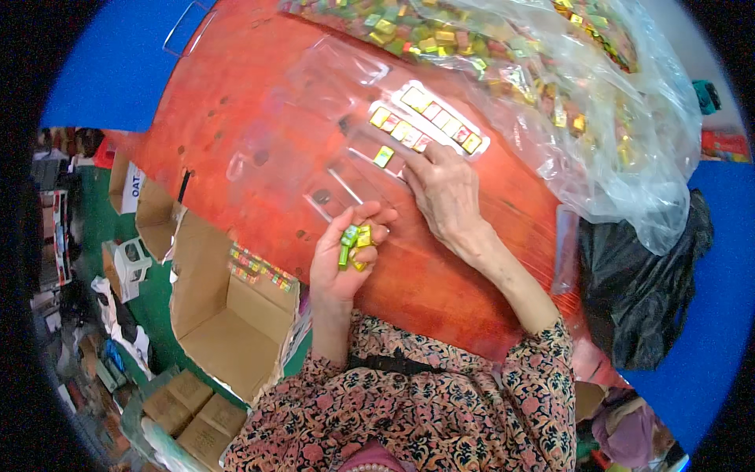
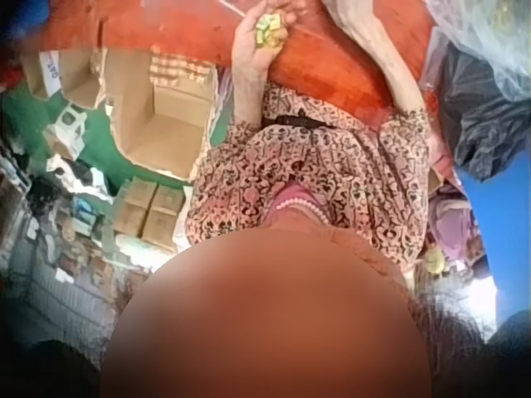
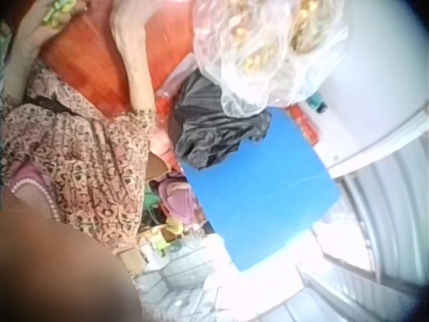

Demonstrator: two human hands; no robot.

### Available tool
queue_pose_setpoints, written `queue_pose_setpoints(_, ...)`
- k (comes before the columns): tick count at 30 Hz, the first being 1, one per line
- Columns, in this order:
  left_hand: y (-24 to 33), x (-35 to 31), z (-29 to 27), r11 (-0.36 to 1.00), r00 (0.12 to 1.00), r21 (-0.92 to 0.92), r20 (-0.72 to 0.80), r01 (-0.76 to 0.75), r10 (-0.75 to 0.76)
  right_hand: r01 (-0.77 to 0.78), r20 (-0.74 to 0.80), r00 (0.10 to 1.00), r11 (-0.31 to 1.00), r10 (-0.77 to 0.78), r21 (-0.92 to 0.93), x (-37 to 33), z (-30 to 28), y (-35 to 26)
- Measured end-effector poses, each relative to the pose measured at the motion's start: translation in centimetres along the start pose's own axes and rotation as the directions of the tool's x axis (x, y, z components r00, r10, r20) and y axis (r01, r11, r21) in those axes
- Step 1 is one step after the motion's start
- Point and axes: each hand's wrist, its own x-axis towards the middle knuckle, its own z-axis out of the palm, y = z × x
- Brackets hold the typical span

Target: Organizing small wrapped cubes from a large plastic bag into sorted rows within plastic trays.

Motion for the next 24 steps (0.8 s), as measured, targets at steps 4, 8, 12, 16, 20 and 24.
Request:
queue_pose_setpoints(4,0.1,-0.2,0.3,0.998,1.0,-0.061,-0.026,-0.008,0.006,0.012,0.016,1.0,0.999,-0.012,-0.036,-0.6,1.0,1.3)
queue_pose_setpoints(8,0.3,-0.1,0.0,1.0,1.0,-0.002,-0.012,-0.005,0.005,-0.03,0.033,0.999,0.998,0.028,0.051,-0.3,-0.6,0.2)
queue_pose_setpoints(12,-1.1,0.7,2.2,0.999,0.983,0.01,-0.174,-0.053,0.054,0.059,0.121,0.987,0.943,-0.103,0.327,-0.7,-3.4,-1.2)
queue_pose_setpoints(16,-1.5,0.9,0.5,0.985,0.997,-0.161,0.027,-0.068,0.074,0.137,0.244,0.94,0.921,-0.237,0.366,-1.3,-6.0,-3.5)
queue_pose_setpoints(20,-1.3,0.5,0.8,0.999,0.999,-0.007,-0.008,-0.036,0.036,0.2,-0.225,0.956,0.979,-0.188,0.032,1.6,-9.6,0.4)
queue_pose_setpoints(24,-1.2,0.1,0.6,0.998,1.0,-0.058,-0.004,0.005,-0.005,-0.164,-0.577,0.767,0.784,-0.28,-0.598,6.6,-16.7,8.6)
